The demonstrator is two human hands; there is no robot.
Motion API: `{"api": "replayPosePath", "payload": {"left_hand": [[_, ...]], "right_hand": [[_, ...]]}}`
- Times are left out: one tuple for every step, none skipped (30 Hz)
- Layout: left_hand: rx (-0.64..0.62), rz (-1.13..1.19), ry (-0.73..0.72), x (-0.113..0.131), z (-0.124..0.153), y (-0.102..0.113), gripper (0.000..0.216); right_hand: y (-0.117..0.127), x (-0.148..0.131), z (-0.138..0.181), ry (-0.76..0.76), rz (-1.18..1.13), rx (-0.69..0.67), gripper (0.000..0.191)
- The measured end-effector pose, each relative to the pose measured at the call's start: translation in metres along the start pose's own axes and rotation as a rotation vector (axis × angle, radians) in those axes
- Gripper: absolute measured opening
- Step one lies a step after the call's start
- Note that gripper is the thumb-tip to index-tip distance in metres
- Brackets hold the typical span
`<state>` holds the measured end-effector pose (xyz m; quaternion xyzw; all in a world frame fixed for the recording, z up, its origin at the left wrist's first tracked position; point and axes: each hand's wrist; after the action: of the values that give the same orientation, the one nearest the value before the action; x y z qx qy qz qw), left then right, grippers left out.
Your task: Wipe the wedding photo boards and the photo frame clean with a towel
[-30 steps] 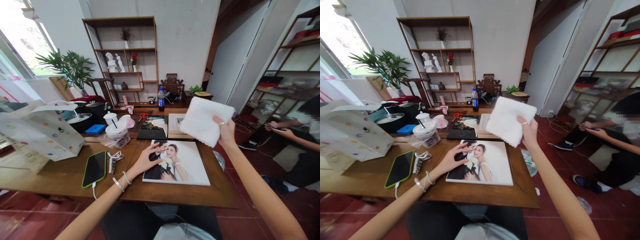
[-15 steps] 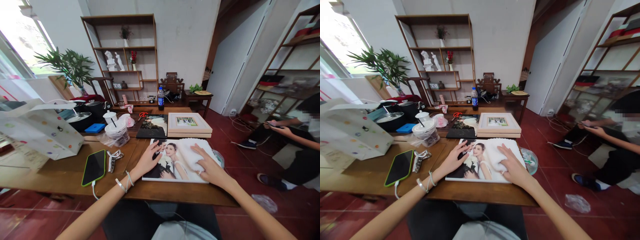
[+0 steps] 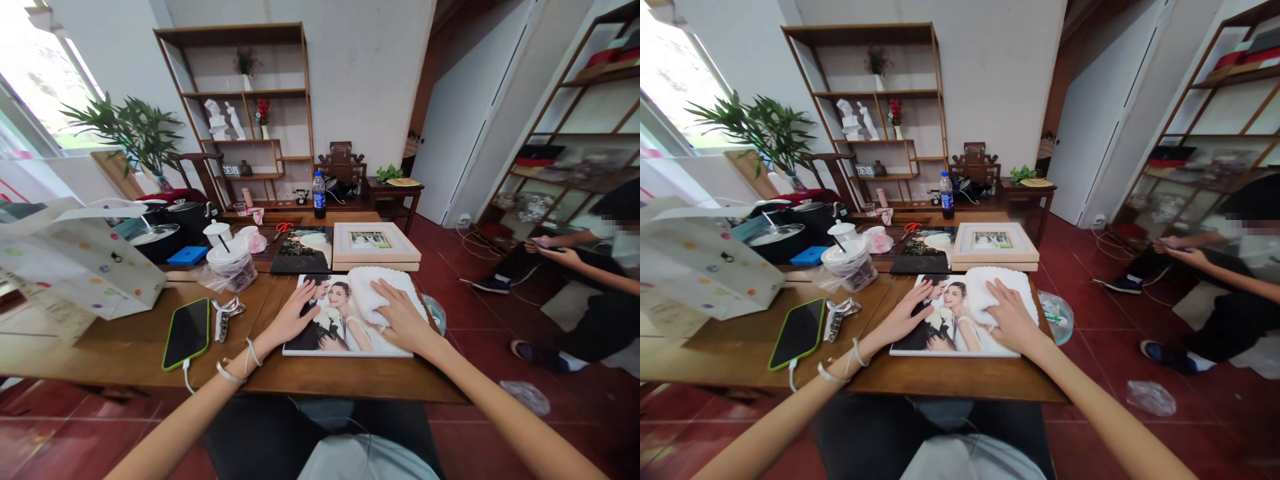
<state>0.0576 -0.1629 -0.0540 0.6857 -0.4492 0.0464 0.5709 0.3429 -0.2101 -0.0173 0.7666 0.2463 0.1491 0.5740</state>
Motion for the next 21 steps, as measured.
{"api": "replayPosePath", "payload": {"left_hand": [[0.006, -0.002, -0.001, -0.001, 0.0, -0.001, 0.048], [0.015, -0.003, 0.002, -0.002, -0.001, -0.001, 0.046], [0.023, -0.004, 0.005, -0.002, -0.001, -0.001, 0.045], [0.027, -0.006, 0.007, -0.003, -0.002, -0.002, 0.045], [0.026, -0.01, 0.008, -0.003, -0.002, -0.002, 0.045], [0.024, -0.015, 0.008, -0.003, -0.002, -0.002, 0.046], [0.021, -0.02, 0.006, -0.003, -0.002, -0.002, 0.047], [0.018, -0.023, 0.004, -0.003, -0.002, -0.002, 0.047], [0.016, -0.025, 0.0, -0.003, -0.002, -0.002, 0.047], [0.014, -0.025, -0.005, -0.003, -0.002, -0.002, 0.047], [0.011, -0.026, -0.011, -0.004, -0.002, -0.001, 0.047], [0.007, -0.027, -0.017, -0.004, -0.002, -0.001, 0.047], [0.004, -0.029, -0.021, -0.005, -0.002, -0.001, 0.048], [0.001, -0.033, -0.023, -0.005, -0.001, -0.001, 0.048], [-0.002, -0.036, -0.023, -0.006, -0.001, 0.0, 0.048], [-0.005, -0.039, -0.023, -0.006, -0.001, 0.0, 0.048], [-0.009, -0.041, -0.023, -0.007, -0.001, 0.0, 0.048], [-0.014, -0.042, -0.023, -0.007, 0.0, 0.0, 0.048], [-0.018, -0.043, -0.025, -0.007, 0.0, 0.001, 0.048], [-0.022, -0.044, -0.027, -0.008, 0.0, 0.001, 0.048], [-0.024, -0.044, -0.03, -0.008, 0.0, 0.001, 0.048]], "right_hand": [[0.001, -0.003, -0.002, -0.012, 0.007, -0.018, 0.027], [0.002, -0.007, -0.001, -0.015, 0.009, -0.039, 0.028], [0.003, -0.013, 0.001, -0.007, 0.005, -0.061, 0.029], [0.005, -0.021, 0.006, 0.013, -0.003, -0.083, 0.029], [0.007, -0.031, 0.013, 0.042, -0.014, -0.101, 0.028], [0.009, -0.041, 0.021, 0.079, -0.027, -0.118, 0.027], [0.011, -0.052, 0.028, 0.116, -0.04, -0.131, 0.026], [0.013, -0.061, 0.035, 0.153, -0.056, -0.142, 0.026], [0.015, -0.068, 0.04, 0.183, -0.073, -0.15, 0.028], [0.016, -0.072, 0.042, 0.205, -0.09, -0.155, 0.029], [0.017, -0.073, 0.042, 0.215, -0.105, -0.155, 0.029], [0.018, -0.07, 0.038, 0.21, -0.117, -0.149, 0.029], [0.018, -0.064, 0.033, 0.192, -0.126, -0.139, 0.028], [0.019, -0.055, 0.025, 0.164, -0.131, -0.126, 0.027], [0.018, -0.045, 0.016, 0.128, -0.131, -0.109, 0.027], [0.018, -0.033, 0.007, 0.09, -0.127, -0.091, 0.027], [0.017, -0.022, -0.001, 0.051, -0.117, -0.068, 0.028], [0.015, -0.011, -0.008, 0.019, -0.104, -0.047, 0.028], [0.013, -0.003, -0.013, -0.006, -0.09, -0.028, 0.027], [0.011, 0.004, -0.017, -0.019, -0.079, -0.014, 0.027], [0.009, 0.008, -0.019, -0.021, -0.07, -0.006, 0.027]]}}
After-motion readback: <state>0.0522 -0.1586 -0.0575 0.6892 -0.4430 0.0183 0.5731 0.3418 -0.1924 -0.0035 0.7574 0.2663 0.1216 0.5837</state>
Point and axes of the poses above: each hand's wrist, its own z-axis away from the middle knuckle, its own y-axis out of the back of the hand, x = y × z
